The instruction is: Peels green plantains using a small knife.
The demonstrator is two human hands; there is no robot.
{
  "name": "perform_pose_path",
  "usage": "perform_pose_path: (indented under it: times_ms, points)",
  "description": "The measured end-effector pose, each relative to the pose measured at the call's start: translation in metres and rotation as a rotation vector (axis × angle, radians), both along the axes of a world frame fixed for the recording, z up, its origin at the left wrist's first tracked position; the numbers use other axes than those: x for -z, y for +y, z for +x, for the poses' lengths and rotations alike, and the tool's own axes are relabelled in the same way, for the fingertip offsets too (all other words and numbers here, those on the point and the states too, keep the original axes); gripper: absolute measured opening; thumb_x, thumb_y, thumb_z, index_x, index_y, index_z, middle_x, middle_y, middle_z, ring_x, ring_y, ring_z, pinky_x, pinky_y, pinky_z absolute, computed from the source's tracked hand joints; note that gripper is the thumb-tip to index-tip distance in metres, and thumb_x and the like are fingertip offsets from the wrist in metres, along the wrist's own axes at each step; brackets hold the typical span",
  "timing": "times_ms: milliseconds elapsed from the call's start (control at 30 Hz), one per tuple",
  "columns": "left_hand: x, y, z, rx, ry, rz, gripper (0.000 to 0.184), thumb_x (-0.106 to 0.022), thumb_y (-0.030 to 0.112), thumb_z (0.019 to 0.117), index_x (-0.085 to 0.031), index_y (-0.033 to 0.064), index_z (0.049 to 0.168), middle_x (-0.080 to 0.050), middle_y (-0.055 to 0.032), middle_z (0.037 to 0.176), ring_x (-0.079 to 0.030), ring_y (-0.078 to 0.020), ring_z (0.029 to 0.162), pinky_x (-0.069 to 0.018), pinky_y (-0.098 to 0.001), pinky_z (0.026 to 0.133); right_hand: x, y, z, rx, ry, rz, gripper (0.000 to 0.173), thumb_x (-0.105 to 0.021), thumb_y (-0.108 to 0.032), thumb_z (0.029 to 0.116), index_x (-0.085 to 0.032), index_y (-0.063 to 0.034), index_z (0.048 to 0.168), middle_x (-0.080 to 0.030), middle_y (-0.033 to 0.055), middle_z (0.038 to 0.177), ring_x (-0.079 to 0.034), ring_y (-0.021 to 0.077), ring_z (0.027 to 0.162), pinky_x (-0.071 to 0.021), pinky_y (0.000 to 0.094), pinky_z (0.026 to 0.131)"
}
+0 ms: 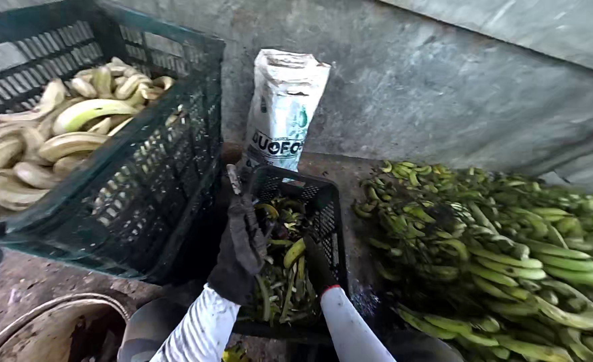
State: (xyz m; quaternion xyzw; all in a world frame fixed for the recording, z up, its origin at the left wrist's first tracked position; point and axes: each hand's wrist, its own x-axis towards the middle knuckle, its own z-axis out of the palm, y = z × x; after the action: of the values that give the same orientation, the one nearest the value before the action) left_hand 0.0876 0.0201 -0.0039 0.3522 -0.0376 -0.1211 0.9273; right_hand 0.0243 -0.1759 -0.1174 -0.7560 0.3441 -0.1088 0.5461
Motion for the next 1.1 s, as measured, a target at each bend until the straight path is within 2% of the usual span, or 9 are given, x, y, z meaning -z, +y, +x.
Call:
perform_pose_path:
  times_ms: [167, 233, 333, 433, 600, 800, 900, 1000, 1100]
  points:
    - [-0.003, -0.005, -0.009, 0.108, -0.076, 0.08, 0.056, -0.048, 0.066, 0.0987, -0.06, 0.0144, 0.118, -0.062, -0.0008, 0.083, -0.061, -0.011, 0.069, -0.0562, -0.0285, 0.063, -0.084, -0.018, -0.014, -0.067, -0.421, 0.195, 0.055, -0.064, -0.019, 0.0979, -0.046, -0.0022, 0.146, -0.058, 0.0128, 0.137, -0.06, 0.0129, 0.12, -0.053, 0.0295, 0.1]
    - [-0.005, -0.007, -0.016, 0.16, -0.094, 0.274, 0.05, -0.047, 0.061, 0.1017, -0.058, 0.0164, 0.124, -0.06, 0.0029, 0.082, -0.057, -0.0046, 0.061, -0.051, -0.0193, 0.052, -0.113, -0.033, -0.027, -0.135, -0.559, 0.354, 0.066, -0.063, -0.018, 0.0941, -0.034, -0.005, 0.151, -0.059, 0.0106, 0.13, -0.064, 0.0143, 0.11, -0.0577, 0.032, 0.091]
    - [0.001, -0.012, -0.027, 0.149, -0.128, 0.477, 0.042, -0.045, 0.044, 0.1081, -0.052, 0.0179, 0.14, -0.063, -0.0004, 0.093, -0.058, -0.0073, 0.064, -0.0506, -0.0219, 0.05, -0.126, -0.052, -0.043, -0.167, -0.647, 0.558, 0.053, -0.064, -0.028, 0.0942, -0.041, -0.0099, 0.139, -0.067, 0.0049, 0.105, -0.068, 0.0138, 0.089, -0.0603, 0.0328, 0.078]
    - [0.004, -0.022, -0.046, 0.141, -0.115, 0.532, 0.039, -0.043, 0.038, 0.1094, -0.052, 0.0178, 0.142, -0.062, 0.0021, 0.089, -0.055, -0.0052, 0.062, -0.0467, -0.0205, 0.049, -0.118, -0.05, -0.04, -0.174, -0.446, 0.384, 0.062, -0.067, -0.023, 0.0945, -0.039, -0.0029, 0.146, -0.066, 0.0116, 0.118, -0.068, 0.0173, 0.101, -0.0601, 0.0338, 0.084]
    - [0.007, -0.026, -0.086, 0.197, -0.179, 0.715, 0.044, -0.04, 0.026, 0.1104, -0.049, 0.001, 0.145, -0.065, -0.0085, 0.12, -0.065, -0.0089, 0.097, -0.0563, -0.0271, 0.084, -0.111, -0.042, -0.048, -0.22, -0.328, 0.186, 0.061, -0.071, -0.021, 0.0924, -0.047, -0.0014, 0.145, -0.062, 0.0129, 0.132, -0.063, 0.0137, 0.115, -0.0549, 0.0296, 0.097]
    - [-0.041, -0.049, -0.096, 0.281, -0.329, 0.186, 0.056, -0.059, 0.059, 0.0957, -0.066, 0.0082, 0.116, -0.069, 0.0005, 0.081, -0.064, -0.0087, 0.065, -0.0564, -0.0245, 0.058, -0.131, -0.059, -0.056, -0.11, -0.572, 0.408, 0.054, -0.065, -0.014, 0.0947, -0.044, -0.0068, 0.145, -0.067, 0.0125, 0.117, -0.069, 0.02, 0.098, -0.061, 0.0372, 0.083]
    - [-0.021, -0.062, -0.098, 0.445, -0.118, 0.425, 0.039, -0.044, 0.038, 0.1087, -0.06, 0.0043, 0.121, -0.062, -0.0043, 0.079, -0.06, -0.0142, 0.063, -0.0549, -0.0305, 0.057, -0.143, -0.071, -0.063, -0.189, -0.68, 0.464, 0.056, -0.066, -0.021, 0.0937, -0.045, -0.0079, 0.144, -0.067, 0.0122, 0.116, -0.068, 0.0208, 0.101, -0.0594, 0.0389, 0.087]
    - [0.036, -0.065, -0.103, 0.755, 0.042, 0.71, 0.04, -0.037, 0.043, 0.1104, -0.056, 0.0097, 0.119, -0.056, 0.0001, 0.076, -0.053, -0.0098, 0.057, -0.0505, -0.0265, 0.052, -0.16, -0.081, -0.066, -0.283, -0.801, 0.597, 0.054, -0.07, -0.029, 0.0929, -0.048, -0.0114, 0.138, -0.069, 0.0119, 0.11, -0.07, 0.0203, 0.095, -0.0612, 0.0372, 0.083]
    - [0.031, -0.064, -0.099, 0.718, -0.012, 0.796, 0.04, -0.041, 0.042, 0.1101, -0.056, 0.0083, 0.125, -0.058, -0.0027, 0.077, -0.057, -0.0128, 0.06, -0.052, -0.0292, 0.054, -0.161, -0.092, -0.062, -0.368, -0.84, 0.677, 0.045, -0.063, -0.037, 0.0945, -0.055, -0.0133, 0.132, -0.071, 0.0119, 0.103, -0.072, 0.0209, 0.088, -0.0616, 0.0375, 0.079]
